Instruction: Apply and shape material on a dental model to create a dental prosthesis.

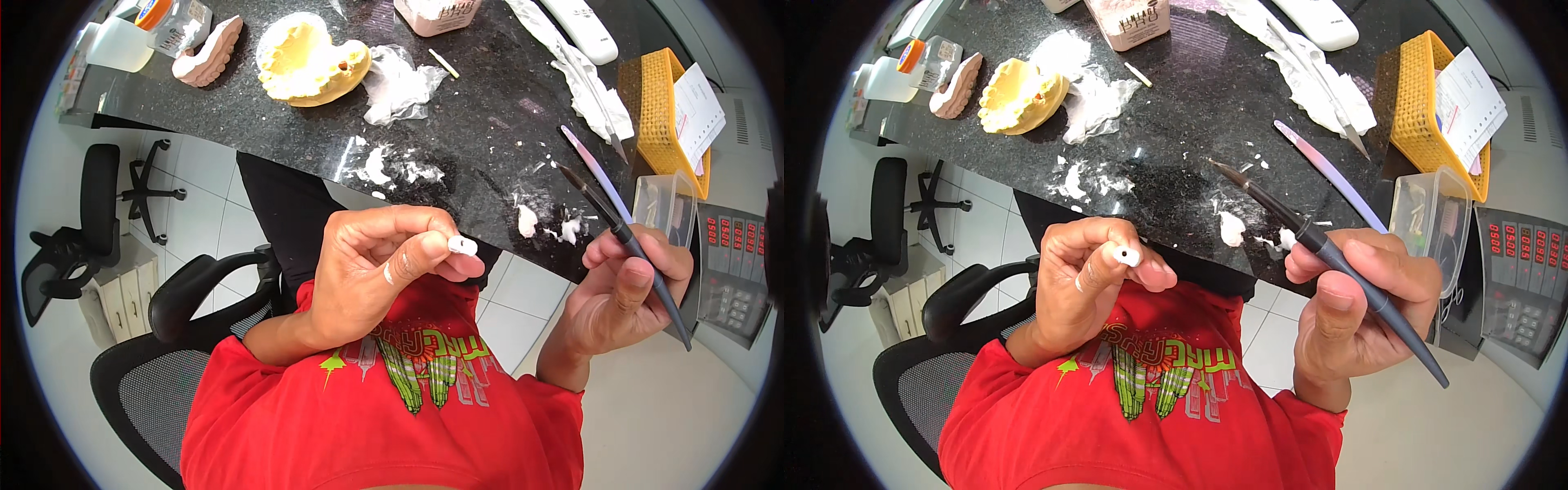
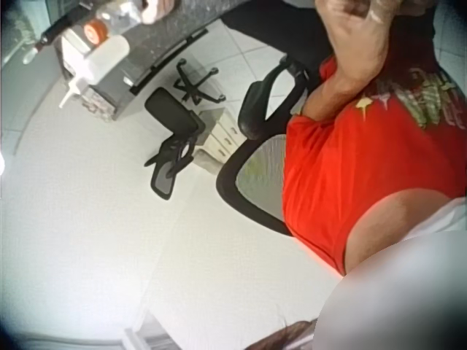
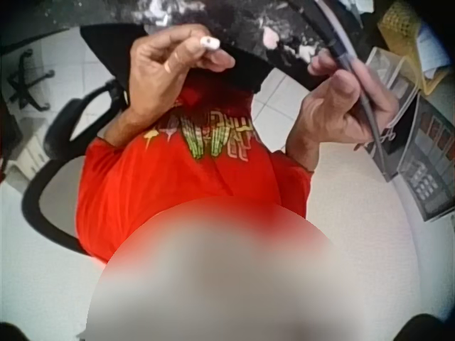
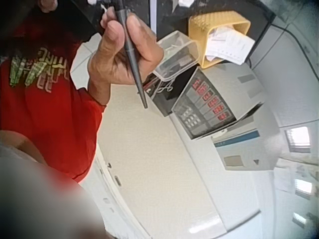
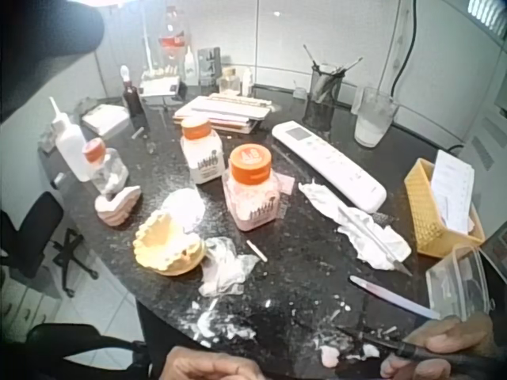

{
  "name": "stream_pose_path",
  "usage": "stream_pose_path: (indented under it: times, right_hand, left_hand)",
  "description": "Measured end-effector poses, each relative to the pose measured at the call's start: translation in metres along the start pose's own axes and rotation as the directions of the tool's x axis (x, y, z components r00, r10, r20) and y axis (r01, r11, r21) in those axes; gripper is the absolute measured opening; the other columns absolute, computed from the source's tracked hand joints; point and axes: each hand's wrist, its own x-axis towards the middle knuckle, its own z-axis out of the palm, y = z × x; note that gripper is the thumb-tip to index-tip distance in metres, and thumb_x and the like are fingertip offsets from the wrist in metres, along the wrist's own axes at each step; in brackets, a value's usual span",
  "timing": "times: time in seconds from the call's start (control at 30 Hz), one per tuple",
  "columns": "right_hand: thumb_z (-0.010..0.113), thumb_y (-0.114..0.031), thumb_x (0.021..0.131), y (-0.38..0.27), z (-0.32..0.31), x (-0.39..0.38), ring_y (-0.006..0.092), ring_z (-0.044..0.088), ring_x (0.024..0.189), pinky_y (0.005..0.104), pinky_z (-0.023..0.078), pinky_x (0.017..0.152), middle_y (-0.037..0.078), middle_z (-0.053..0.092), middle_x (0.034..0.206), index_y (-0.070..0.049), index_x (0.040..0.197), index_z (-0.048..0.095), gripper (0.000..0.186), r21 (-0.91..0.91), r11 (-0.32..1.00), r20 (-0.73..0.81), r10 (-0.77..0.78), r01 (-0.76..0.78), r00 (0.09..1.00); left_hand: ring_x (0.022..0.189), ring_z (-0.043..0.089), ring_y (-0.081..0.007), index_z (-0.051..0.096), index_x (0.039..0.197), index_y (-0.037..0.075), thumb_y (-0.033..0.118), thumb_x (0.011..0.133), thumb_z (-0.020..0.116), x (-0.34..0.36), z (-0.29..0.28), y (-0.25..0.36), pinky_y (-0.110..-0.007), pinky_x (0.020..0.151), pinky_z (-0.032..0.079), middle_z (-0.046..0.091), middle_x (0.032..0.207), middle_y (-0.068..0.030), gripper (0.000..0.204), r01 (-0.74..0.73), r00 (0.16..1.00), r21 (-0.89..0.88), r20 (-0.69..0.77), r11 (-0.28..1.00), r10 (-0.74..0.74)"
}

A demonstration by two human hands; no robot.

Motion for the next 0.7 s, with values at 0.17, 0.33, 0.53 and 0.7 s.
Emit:
stream_pose_path:
  times: [0.17, 0.33, 0.53, 0.7]
  right_hand:
    - [0.066, -0.026, 0.086, 0.001, 0.000, 0.002, 0.0137, 0.050, 0.058, 0.0212, 0.042, 0.047, 0.011, 0.053, 0.071, -0.001, 0.093, 0.054, 0.028, 0.048, 0.998, 0.047, -0.040, 0.037, 0.998]
    - [0.068, -0.021, 0.083, -0.002, -0.003, 0.000, 0.0140, 0.052, 0.050, 0.0233, 0.047, 0.043, 0.013, 0.053, 0.068, 0.000, 0.095, 0.053, 0.028, 0.089, 0.996, -0.019, -0.003, 0.005, 1.000]
    - [0.063, -0.017, 0.085, -0.006, -0.007, -0.003, 0.0126, 0.049, 0.060, 0.0203, 0.041, 0.045, 0.012, 0.052, 0.077, 0.001, 0.097, 0.055, 0.023, -0.052, 0.999, 0.056, -0.004, 0.006, 0.998]
    - [0.064, -0.017, 0.084, -0.007, -0.010, -0.010, 0.0132, 0.053, 0.055, 0.0218, 0.046, 0.046, 0.013, 0.055, 0.071, 0.000, 0.091, 0.049, 0.024, -0.003, 0.998, 0.083, 0.055, -0.055, 0.995]
  left_hand:
    - [0.079, 0.067, -0.0251, 0.059, 0.090, -0.002, 0.017, 0.093, 0.056, 0.000, -0.003, -0.001, -0.037, 0.074, 0.055, 0.065, 0.078, -0.0152, 0.019, 0.005, 1.000, -0.001, 0.015, 1.000, -0.005]
    - [0.084, 0.068, -0.0225, 0.061, 0.093, -0.008, 0.009, 0.093, 0.055, 0.000, -0.006, -0.005, -0.030, 0.074, 0.057, 0.064, 0.086, -0.0120, 0.018, -0.041, 0.997, -0.077, 0.055, 0.996, 0.045]
    - [0.080, 0.066, -0.0188, 0.062, 0.092, -0.008, 0.008, 0.093, 0.054, 0.001, -0.007, -0.010, -0.029, 0.073, 0.055, 0.064, 0.084, -0.0128, 0.018, -0.108, 0.990, -0.047, 0.086, 0.993, 0.112]
    - [0.078, 0.065, -0.0166, 0.063, 0.091, -0.009, 0.007, 0.092, 0.055, 0.002, -0.004, -0.013, -0.027, 0.071, 0.053, 0.065, 0.084, -0.0148, 0.018, -0.156, 0.985, 0.002, 0.069, 0.988, 0.155]
